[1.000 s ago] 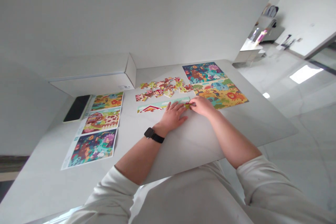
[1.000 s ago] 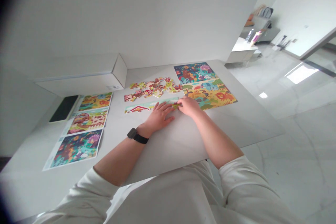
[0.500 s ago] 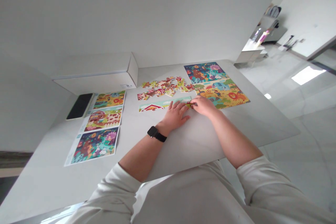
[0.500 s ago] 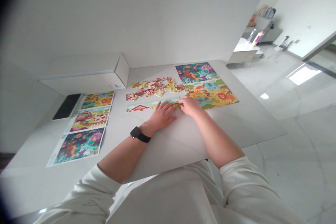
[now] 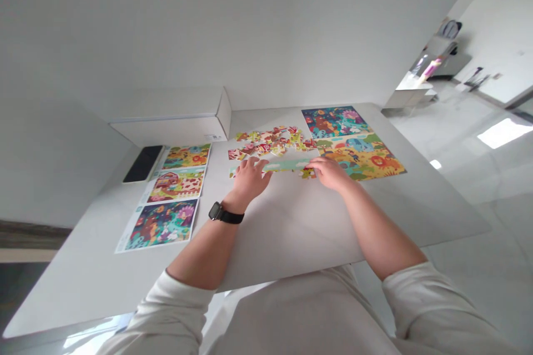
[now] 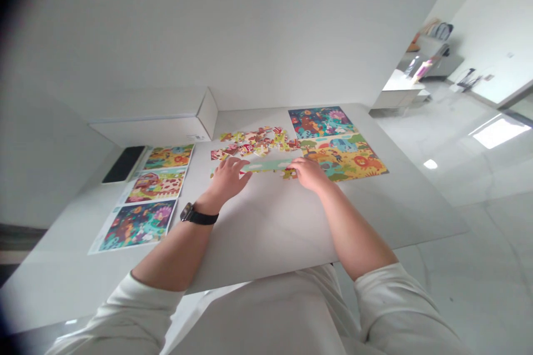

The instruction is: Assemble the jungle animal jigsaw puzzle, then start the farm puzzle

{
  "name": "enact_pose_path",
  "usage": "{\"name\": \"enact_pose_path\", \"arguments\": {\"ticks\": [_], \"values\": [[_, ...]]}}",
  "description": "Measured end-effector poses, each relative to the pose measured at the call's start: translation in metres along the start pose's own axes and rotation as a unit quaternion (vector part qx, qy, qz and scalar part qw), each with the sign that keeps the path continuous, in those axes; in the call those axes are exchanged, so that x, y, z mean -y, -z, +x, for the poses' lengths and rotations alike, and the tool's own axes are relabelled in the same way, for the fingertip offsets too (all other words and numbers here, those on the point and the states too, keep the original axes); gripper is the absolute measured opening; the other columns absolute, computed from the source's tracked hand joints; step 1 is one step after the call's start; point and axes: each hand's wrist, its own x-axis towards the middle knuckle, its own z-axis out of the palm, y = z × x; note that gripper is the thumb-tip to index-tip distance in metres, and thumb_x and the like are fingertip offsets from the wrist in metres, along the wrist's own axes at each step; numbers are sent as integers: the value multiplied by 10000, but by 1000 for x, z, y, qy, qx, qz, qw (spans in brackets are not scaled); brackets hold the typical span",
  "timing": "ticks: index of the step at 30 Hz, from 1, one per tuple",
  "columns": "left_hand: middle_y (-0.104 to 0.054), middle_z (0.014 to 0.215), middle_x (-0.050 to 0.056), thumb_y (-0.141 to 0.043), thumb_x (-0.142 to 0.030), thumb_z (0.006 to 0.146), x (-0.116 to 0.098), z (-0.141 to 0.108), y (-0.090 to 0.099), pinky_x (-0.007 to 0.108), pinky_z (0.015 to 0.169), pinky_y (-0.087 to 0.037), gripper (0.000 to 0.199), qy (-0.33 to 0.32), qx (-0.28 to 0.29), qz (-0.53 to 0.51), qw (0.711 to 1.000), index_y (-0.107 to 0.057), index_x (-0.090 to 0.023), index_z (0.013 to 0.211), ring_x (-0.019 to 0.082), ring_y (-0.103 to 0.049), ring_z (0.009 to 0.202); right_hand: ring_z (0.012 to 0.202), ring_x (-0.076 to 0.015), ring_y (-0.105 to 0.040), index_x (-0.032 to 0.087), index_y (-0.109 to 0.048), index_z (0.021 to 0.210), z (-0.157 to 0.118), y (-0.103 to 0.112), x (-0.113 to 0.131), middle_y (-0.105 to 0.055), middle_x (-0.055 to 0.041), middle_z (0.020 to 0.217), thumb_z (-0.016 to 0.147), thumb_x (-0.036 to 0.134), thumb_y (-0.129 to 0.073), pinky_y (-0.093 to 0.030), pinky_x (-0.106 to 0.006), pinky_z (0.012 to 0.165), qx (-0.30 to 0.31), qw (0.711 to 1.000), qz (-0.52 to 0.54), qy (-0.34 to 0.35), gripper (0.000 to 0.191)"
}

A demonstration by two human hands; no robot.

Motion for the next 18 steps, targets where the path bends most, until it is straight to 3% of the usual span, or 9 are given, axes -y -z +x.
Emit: {"name": "enact_pose_path", "arguments": {"ticks": [6, 11, 18], "values": [[-598, 1536, 189, -652, -458, 1043, 32, -21, 12, 664, 1132, -551, 430, -24, 40, 29, 999, -718, -275, 1427, 449, -585, 1387, 1332, -270, -722, 305, -866, 1269, -1, -4, -4, -781, -72, 1419, 951, 9, -597, -515, -452, 1240, 3, 1000, -9, 4, 512], [-597, 1552, 154, -595, -390, 1069, 58, -31, 6, 578, 1229, -506, 401, -55, 6, -7, 998, -691, -276, 1442, 364, -560, 1446, 1338, -300, -723, 316, -863, 1286, -1, -5, -3, -760, -81, 1460, 960, 103, -682, -526, -490, 1234, 9, 1000, -10, -4, 429], [-646, 1519, 129, -572, -372, 1067, 67, -35, 1, 526, 1278, -461, 431, -80, 30, -22, 996, -682, -270, 1470, 306, -573, 1436, 1334, -308, -725, 311, -862, 1285, 0, -5, -4, -756, -96, 1453, 978, 180, -729, -530, -496, 1228, 11, 1000, -6, 10, 359]]}}
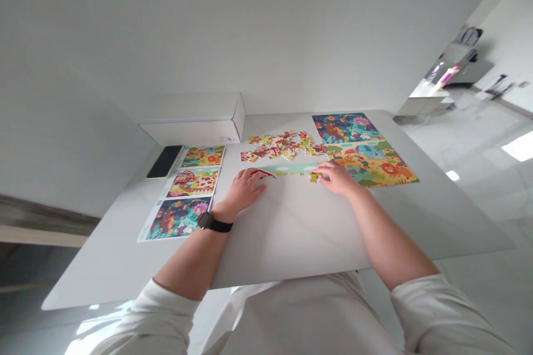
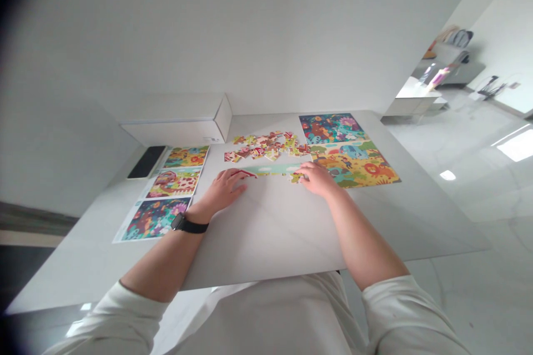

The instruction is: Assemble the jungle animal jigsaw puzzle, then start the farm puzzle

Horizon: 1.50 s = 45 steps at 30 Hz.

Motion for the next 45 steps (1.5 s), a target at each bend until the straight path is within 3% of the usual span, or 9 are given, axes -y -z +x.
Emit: {"name": "enact_pose_path", "arguments": {"ticks": [16, 24, 28, 31, 33, 36, 39, 42, 45], "values": [[-662, 1488, 149, -663, -330, 1036, 12, 2, -1, 551, 1291, -463, 388, -22, -43, -42, 998, -742, -243, 1406, 327, -594, 1431, 1330, -333, -707, 341, -853, 1311, 3, -18, -14, -755, -101, 1405, 1008, 246, -722, -556, -555, 1207, -37, 998, 0, 58, 344], [-694, 1460, 149, -716, -331, 994, 12, 3, -1, 567, 1291, -469, 370, -2, -62, -75, 995, -775, -239, 1347, 349, -618, 1427, 1320, -348, -709, 326, -859, 1288, 3, -19, -11, -758, -108, 1402, 990, 237, -715, -568, -574, 1186, -27, 999, 11, 42, 343], [-705, 1438, 153, -697, -297, 1003, 9, 4, 7, 552, 1241, -509, 375, 21, -142, -113, 983, -721, -222, 1370, 342, -638, 1407, 1294, -343, -719, 294, -832, 1324, 4, -14, -5, -766, -120, 1386, 1002, 251, -681, -571, -569, 1176, -71, 996, 38, 36, 359], [-736, 1341, 122, -657, -274, 1026, 6, 4, 13, 474, 1125, -574, 322, 59, -221, -165, 959, -684, -229, 1343, 279, -700, 1267, 1280, -338, -721, 266, -799, 1358, 6, -9, -4, -785, -127, 1352, 1020, 258, -640, -557, -564, 1187, -142, 988, 48, 28, 374], [-743, 1247, 91, -643, -267, 1023, 4, 5, 14, 377, 938, -616, 318, 96, -254, -225, 936, -647, -231, 1339, 213, -731, 1050, 1264, -340, -727, 256, -791, 1356, 7, -7, -4, -801, -129, 1318, 1019, 254, -625, -556, -560, 1179, -174, 983, 49, 17, 375], [-714, 1172, 51, -662, -255, 985, 0, 8, 11, 259, 700, -556, 347, 134, -282, -313, 897, -592, -230, 1324, 124, -669, 778, 1186, -332, -755, 251, -793, 1332, 7, -9, -4, -828, -120, 1220, 1018, 260, -615, -582, -534, 1130, -185, 981, 57, 0, 360], [-704, 1078, 26, -671, -238, 971, -9, 7, 8, 233, 664, -527, 240, 118, -267, -337, 895, -616, -223, 1203, 107, -647, 730, 1096, -314, -779, 250, -816, 1253, 7, -14, -3, -842, -107, 1132, 1018, 270, -612, -615, -489, 1048, -170, 983, 68, -10, 312], [-711, 962, 23, -650, -224, 1006, -22, 2, 11, 246, 699, -533, 106, 53, -220, -283, 932, -685, -219, 1105, 135, -665, 779, 1065, -302, -784, 256, -837, 1130, 6, -18, -1, -845, -100, 1117, 1018, 279, -615, -624, -460, 1001, -151, 986, 72, -4, 250], [-756, 1027, 42, -620, -215, 1039, -37, -5, 17, 259, 705, -535, 191, -39, -138, -229, 963, -730, -228, 1194, 130, -664, 751, 1073, -300, -780, 258, -844, 1090, 5, -19, 1, -840, -100, 1125, 1016, 284, -628, -622, -453, 996, -136, 988, 69, 7, 230]]}}
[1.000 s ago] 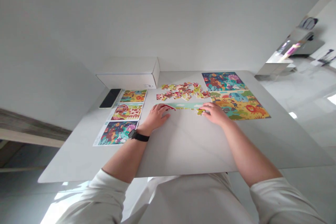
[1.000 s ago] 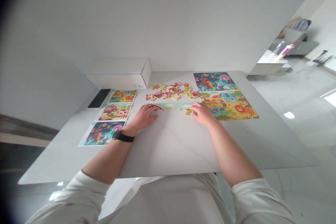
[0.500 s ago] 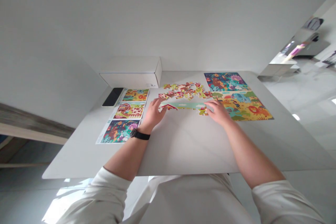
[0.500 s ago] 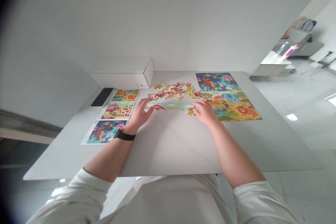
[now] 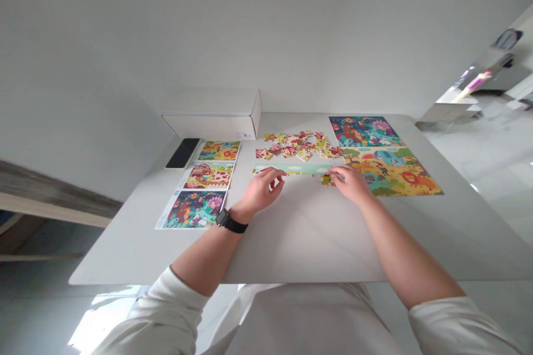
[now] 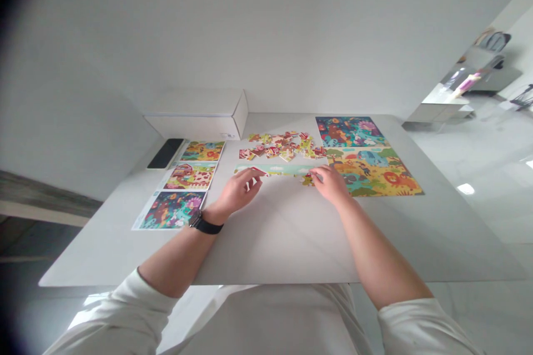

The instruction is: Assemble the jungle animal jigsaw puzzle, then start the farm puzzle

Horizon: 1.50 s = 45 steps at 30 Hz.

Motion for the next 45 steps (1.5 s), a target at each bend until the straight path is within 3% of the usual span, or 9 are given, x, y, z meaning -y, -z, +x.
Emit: {"name": "enact_pose_path", "arguments": {"ticks": [2, 5, 10, 20, 26, 29, 36, 41, 45], "values": [[-784, 1132, 61, -624, -245, 1053, -10, -4, -2, 272, 731, -552, 260, -43, 86, 15, 995, -731, -240, 1290, 136, -697, 775, 1075, -298, -775, 262, -849, 1102, -1, 0, 1, -835, -99, 1121, 1015, 284, -638, -619, -451, 998, 9, 1000, -3, 6, 229], [-801, 1197, 76, -613, -290, 1077, -21, -8, -9, 295, 830, -579, 295, -94, 196, 48, 975, -745, -251, 1339, 190, -767, 959, 1086, -301, -765, 285, -857, 1129, -2, 0, 1, -825, -91, 1122, 998, 306, -697, -612, -460, 1019, 30, 999, -11, 23, 208], [-805, 1225, 86, -583, -312, 1096, -26, -11, -18, 318, 891, -594, 319, -127, 259, 73, 955, -764, -253, 1351, 228, -778, 1065, 1152, -343, -759, 291, -862, 1180, -4, 0, 1, -796, -111, 1187, 946, 363, -815, -600, -525, 1077, 58, 997, -38, 39, 250], [-807, 1217, 93, -569, -348, 1101, -12, -8, -10, 325, 894, -602, 327, -94, 230, 74, 966, -780, -264, 1337, 236, -779, 1055, 1154, -344, -771, 317, -857, 1184, 3, 6, 0, -783, -106, 1224, 943, 353, -810, -619, -538, 1071, 92, 994, -44, 44, 248], [-806, 1199, 98, -577, -341, 1091, -4, -6, -7, 321, 867, -602, 332, -80, 217, 81, 969, -787, -255, 1333, 237, -778, 1010, 1116, -318, -779, 281, -851, 1213, 50, 9, 13, -831, -94, 1207, 959, 358, -783, -623, -459, 1006, 114, 992, -41, 30, 274], [-810, 1197, 95, -594, -301, 1076, -5, -5, -7, 322, 856, -600, 316, -85, 215, 87, 969, -784, -244, 1321, 239, -782, 1001, 1072, -297, -784, 272, -846, 1240, 92, -4, 26, -845, -87, 1204, 944, 323, -801, -616, -416, 960, 146, 987, -55, 39, 304], [-803, 1204, 90, -566, -236, 1077, -10, -4, -7, 317, 856, -592, 346, -93, 184, 103, 973, -737, -251, 1377, 234, -783, 1018, 1022, -281, -785, 298, -871, 1155, 178, -65, 55, -857, -84, 1145, 909, 222, -835, -593, -373, 933, 189, 973, -127, 46, 261], [-794, 1202, 99, -554, -218, 1074, -10, -6, -9, 329, 914, -605, 399, -91, 152, 90, 980, -690, -256, 1447, 238, -783, 1048, 1030, -287, -775, 309, -860, 1065, 206, -89, 58, -846, -90, 1120, 828, 328, -952, -603, -406, 978, 227, 959, -124, 116, 255], [-791, 1234, 118, -528, -242, 1098, -8, -7, -11, 357, 950, -615, 411, -88, 109, 68, 988, -655, -252, 1489, 249, -780, 1090, 964, -266, -754, 300, -845, 1002, 207, -85, 56, -816, -78, 1067, 759, 365, -1004, -606, -376, 922, 225, 958, -146, 105, 297]]}}
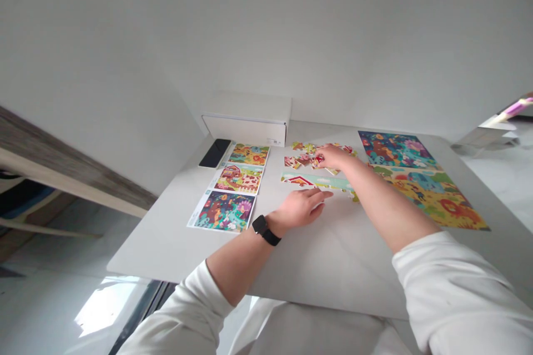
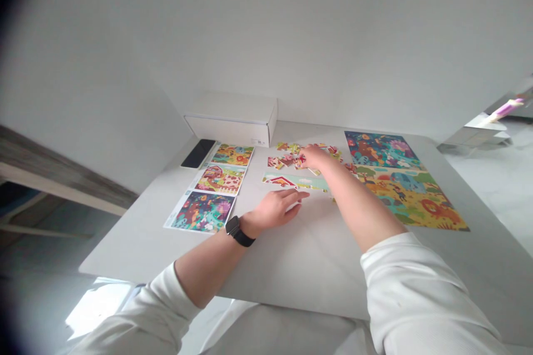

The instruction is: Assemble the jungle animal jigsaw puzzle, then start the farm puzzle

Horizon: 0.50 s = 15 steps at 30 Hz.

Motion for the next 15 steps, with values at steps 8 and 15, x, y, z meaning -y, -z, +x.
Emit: {"name": "enact_pose_path", "arguments": {"ticks": [8, 15], "values": [[-797, 1165, 81, -577, -231, 1073, 9, 3, 1, 324, 849, -607, 398, 70, -77, -104, 989, -647, -232, 1464, 169, -737, 841, 1003, -262, -737, 238, -751, 927, -55, 8, 7, -802, -60, 1031, 886, 234, -812, -569, -382, 956, -89, 984, 155, -6, 73], [-762, 1126, 87, -647, -505, 1069, 19, 9, 0, 225, 575, -567, 436, 207, -150, -259, 931, -649, -230, 1408, 178, -727, 891, 914, -250, -743, 268, -781, 1084, -131, 3, 33, -820, -51, 1062, 951, 485, -742, -603, -389, 869, -167, 926, 335, -42, 257]]}}
